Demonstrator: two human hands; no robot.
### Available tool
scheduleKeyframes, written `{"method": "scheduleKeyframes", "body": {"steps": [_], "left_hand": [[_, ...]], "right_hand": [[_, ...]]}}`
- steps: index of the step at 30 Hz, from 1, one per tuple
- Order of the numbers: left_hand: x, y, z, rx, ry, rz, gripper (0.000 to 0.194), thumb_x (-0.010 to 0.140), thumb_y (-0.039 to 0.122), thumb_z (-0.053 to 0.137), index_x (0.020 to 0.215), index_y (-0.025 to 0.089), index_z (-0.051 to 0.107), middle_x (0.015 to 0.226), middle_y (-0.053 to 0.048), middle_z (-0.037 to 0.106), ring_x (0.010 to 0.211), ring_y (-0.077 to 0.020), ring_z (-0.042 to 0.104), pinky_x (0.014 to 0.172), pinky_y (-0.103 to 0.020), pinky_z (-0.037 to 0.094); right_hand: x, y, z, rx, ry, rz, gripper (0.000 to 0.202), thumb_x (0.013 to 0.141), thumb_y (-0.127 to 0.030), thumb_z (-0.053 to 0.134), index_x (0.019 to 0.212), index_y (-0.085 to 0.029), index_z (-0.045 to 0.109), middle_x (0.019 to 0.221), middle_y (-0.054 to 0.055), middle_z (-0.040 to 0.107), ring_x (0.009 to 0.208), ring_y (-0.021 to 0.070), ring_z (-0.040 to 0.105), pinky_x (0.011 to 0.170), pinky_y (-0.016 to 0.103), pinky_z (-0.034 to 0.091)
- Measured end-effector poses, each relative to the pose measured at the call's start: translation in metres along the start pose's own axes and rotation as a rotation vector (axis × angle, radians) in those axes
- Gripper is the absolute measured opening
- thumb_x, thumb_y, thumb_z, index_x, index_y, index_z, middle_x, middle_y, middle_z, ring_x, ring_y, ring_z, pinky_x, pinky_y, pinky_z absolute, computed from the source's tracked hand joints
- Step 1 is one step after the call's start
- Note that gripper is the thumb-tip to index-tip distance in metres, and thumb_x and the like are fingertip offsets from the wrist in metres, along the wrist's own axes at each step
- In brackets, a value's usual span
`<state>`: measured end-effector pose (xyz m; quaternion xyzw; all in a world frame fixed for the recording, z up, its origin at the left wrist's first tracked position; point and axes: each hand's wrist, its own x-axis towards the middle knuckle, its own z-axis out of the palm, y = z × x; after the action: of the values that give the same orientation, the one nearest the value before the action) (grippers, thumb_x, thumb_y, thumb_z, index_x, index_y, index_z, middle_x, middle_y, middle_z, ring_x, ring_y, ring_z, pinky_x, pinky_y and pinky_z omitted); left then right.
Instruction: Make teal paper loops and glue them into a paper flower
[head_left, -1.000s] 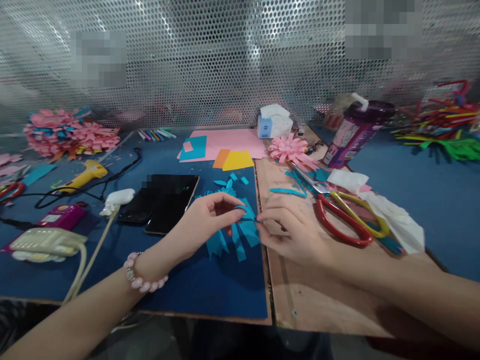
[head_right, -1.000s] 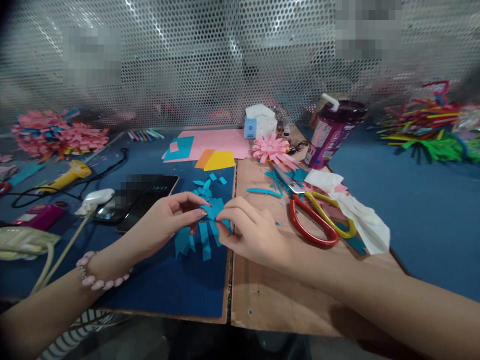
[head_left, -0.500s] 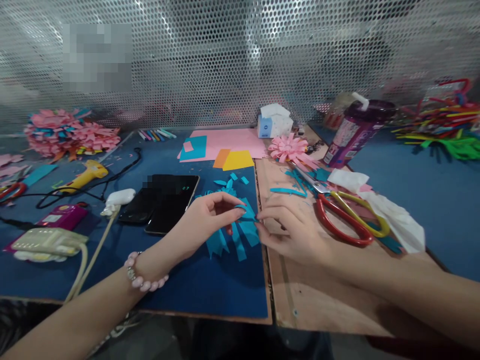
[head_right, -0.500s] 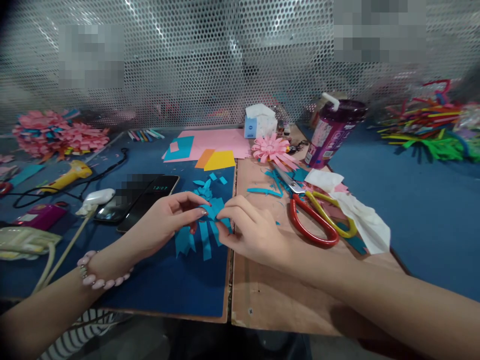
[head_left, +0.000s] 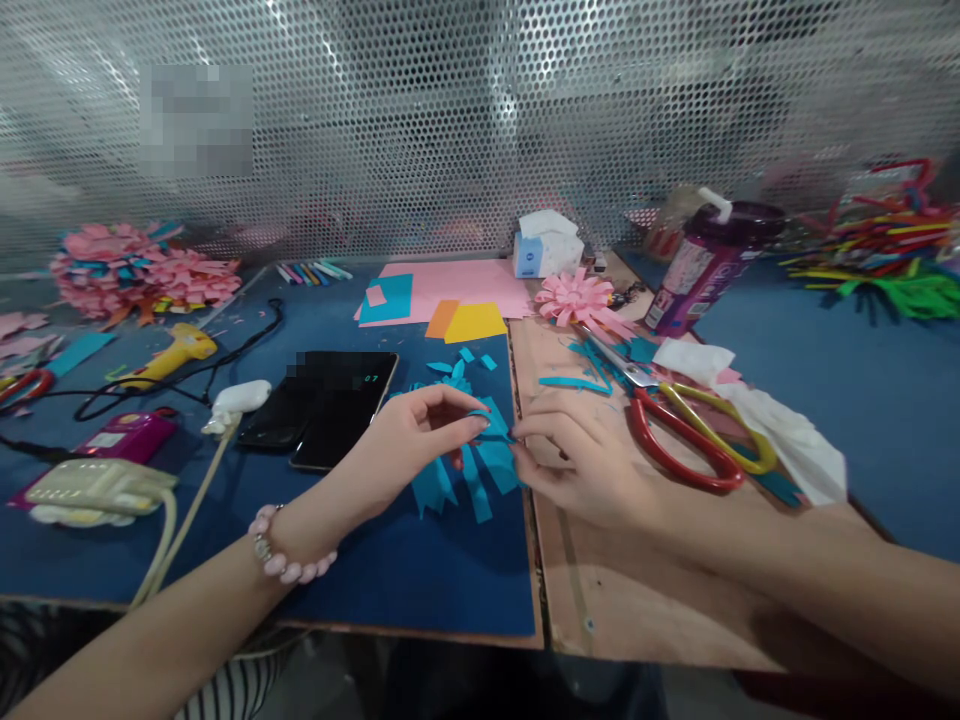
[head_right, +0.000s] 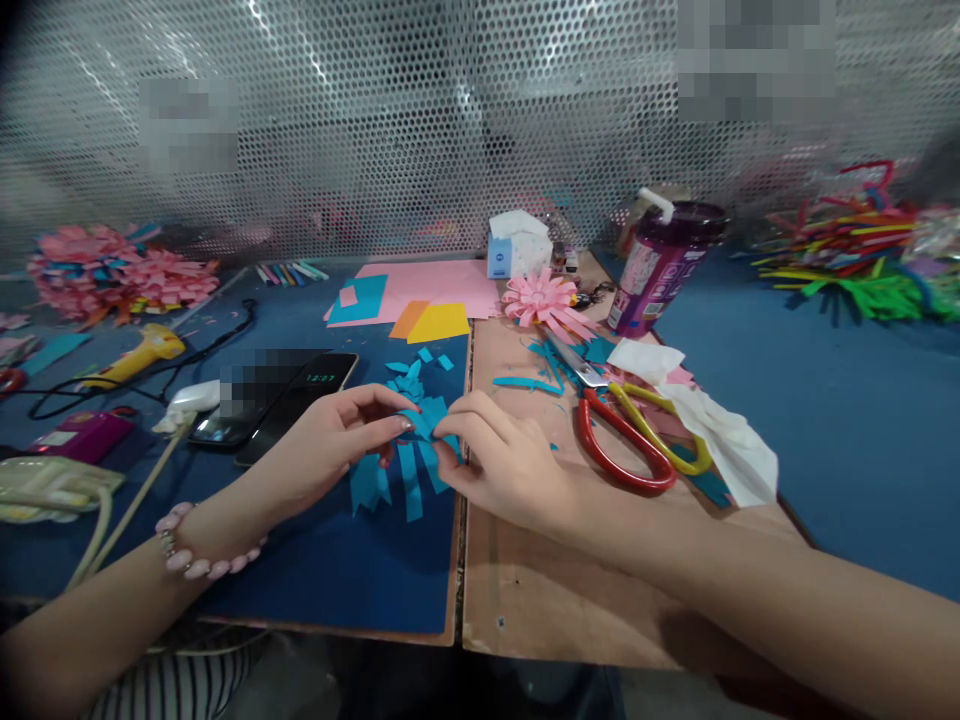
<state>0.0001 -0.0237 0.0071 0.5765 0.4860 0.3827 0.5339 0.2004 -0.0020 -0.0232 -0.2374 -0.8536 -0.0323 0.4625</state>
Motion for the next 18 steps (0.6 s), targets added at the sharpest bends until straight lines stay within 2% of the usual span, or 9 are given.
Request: {"method": "scheduleKeyframes", "body": {"steps": [18], "left_hand": [[-0.0003,0.0004,-0.0001,0.019,0.023,0.004,0.023,0.078,0.034,0.068,0.092,0.016,0.065,0.078,0.000,0.060,0.061,-0.0091,0.052,0.060,-0.023,0.043]], "right_hand": [[0.0006,-0.0008,-0.0011,0.016,-0.003,-0.013,0.013,0.080,-0.012,0.060,0.089,-0.019,0.054,0.080,0.005,0.064,0.077,0.0170,0.065,0.067,0.030,0.055]]}}
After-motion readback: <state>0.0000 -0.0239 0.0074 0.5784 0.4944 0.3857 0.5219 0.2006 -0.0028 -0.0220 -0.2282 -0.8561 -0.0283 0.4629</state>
